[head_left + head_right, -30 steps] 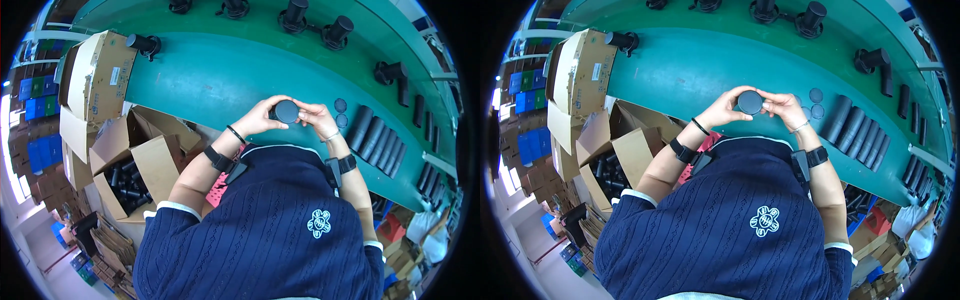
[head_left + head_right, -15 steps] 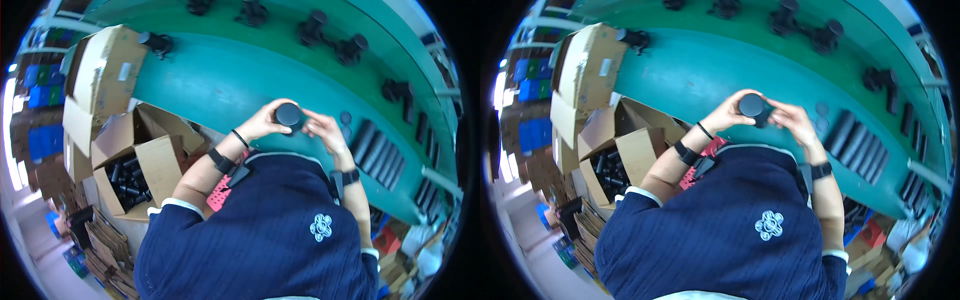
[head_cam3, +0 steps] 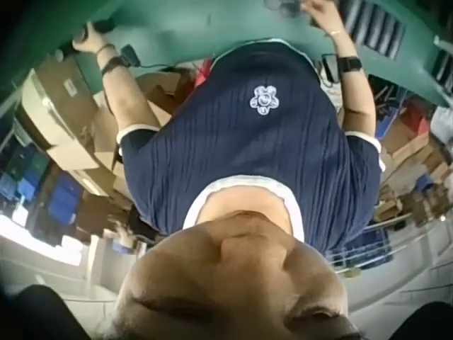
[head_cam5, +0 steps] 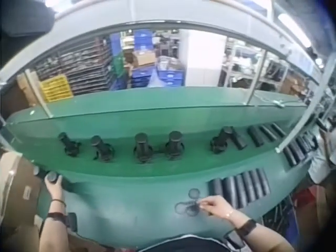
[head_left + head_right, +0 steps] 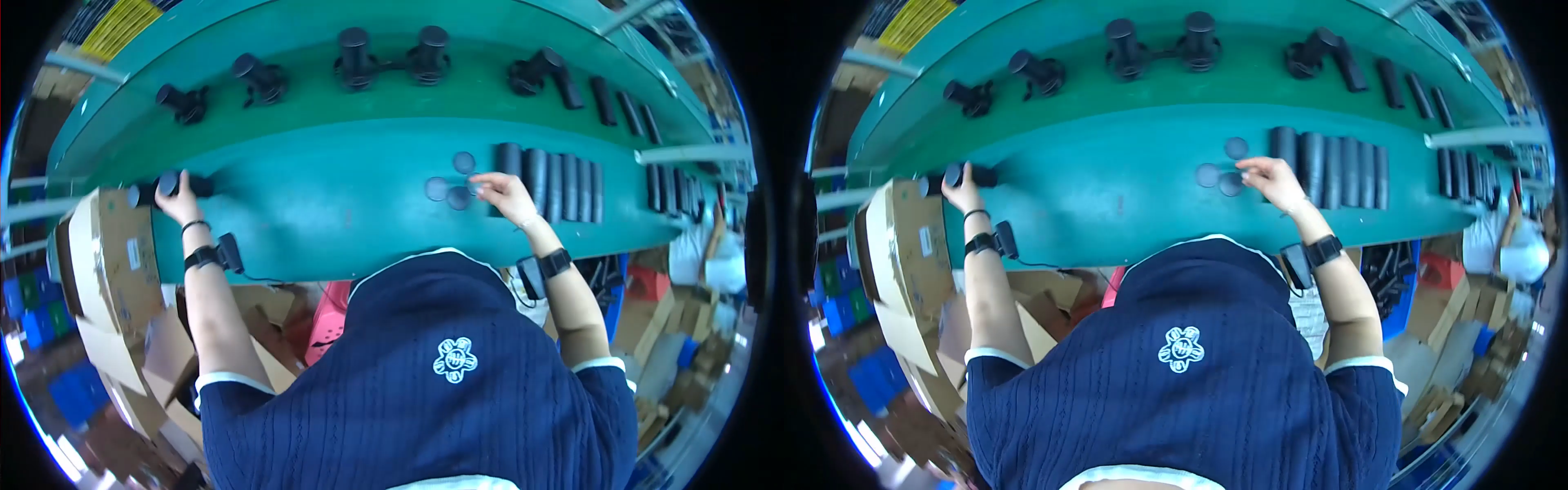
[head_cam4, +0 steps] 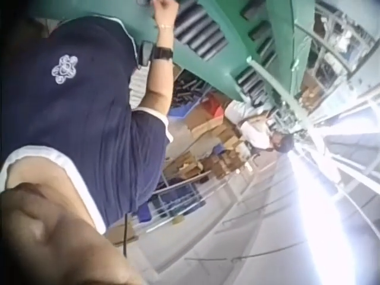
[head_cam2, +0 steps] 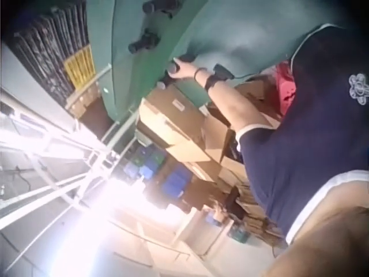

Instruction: The person fits caps onto black cylinders and places them on a conveyor belt, then fits bases onto the cylinders and places the completed assemblies back on the belt.

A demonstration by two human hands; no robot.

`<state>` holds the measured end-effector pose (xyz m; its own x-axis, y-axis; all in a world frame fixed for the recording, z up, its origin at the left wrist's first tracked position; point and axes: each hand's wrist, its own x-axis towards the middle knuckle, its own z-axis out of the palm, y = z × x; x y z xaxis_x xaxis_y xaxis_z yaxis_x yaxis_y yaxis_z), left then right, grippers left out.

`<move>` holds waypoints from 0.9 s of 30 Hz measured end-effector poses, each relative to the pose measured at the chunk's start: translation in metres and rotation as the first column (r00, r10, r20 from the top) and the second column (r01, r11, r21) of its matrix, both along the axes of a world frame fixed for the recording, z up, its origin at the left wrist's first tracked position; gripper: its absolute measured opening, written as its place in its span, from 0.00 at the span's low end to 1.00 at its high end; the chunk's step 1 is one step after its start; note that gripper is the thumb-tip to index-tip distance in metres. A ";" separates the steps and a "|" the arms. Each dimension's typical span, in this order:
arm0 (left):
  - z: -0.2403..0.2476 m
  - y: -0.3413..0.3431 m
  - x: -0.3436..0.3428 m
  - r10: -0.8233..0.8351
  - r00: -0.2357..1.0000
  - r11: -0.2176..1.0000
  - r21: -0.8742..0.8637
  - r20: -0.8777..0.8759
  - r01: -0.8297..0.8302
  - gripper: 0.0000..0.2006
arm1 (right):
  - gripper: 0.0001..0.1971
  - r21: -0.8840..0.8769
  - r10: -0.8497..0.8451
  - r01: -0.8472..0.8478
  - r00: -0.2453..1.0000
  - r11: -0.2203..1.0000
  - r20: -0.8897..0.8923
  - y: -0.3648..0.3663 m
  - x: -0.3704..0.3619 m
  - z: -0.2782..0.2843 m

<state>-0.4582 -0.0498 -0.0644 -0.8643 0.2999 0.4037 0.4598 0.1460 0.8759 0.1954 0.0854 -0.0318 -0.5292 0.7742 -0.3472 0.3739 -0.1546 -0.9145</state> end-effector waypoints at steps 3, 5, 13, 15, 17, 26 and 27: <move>-0.009 0.013 -0.009 0.052 0.997 0.997 -0.053 0.058 -0.049 0.32 | 0.11 0.180 -0.143 0.106 0.968 0.978 0.205 0.004 0.025 -0.004; -0.006 0.013 -0.013 -0.031 0.989 0.998 -0.051 0.148 0.039 0.35 | 0.10 0.347 -0.313 0.191 0.887 0.918 0.340 0.003 0.050 -0.015; 0.002 0.045 0.064 -0.073 0.762 0.599 -0.583 0.643 0.549 0.42 | 0.32 0.597 -0.494 -0.118 0.450 0.793 0.744 -0.004 0.041 -0.031; -0.023 0.060 0.072 -0.038 0.819 0.597 -0.644 0.572 0.478 0.43 | 0.45 0.457 -0.400 -0.161 0.294 0.875 0.868 0.002 0.026 -0.028; -0.057 0.054 0.056 -0.043 0.890 0.640 -0.672 0.453 0.373 0.43 | 0.47 0.438 -0.381 -0.144 0.305 0.887 0.873 0.006 0.017 -0.023; 0.021 0.053 0.193 -0.566 0.799 0.752 -0.525 -0.204 0.399 0.27 | 0.41 0.483 -0.158 0.054 0.972 0.874 0.176 -0.024 -0.039 0.017; 0.021 0.047 0.228 -0.737 0.676 0.625 -0.378 0.005 0.683 0.26 | 0.39 0.473 -0.084 0.006 0.986 0.881 0.143 -0.028 -0.059 0.022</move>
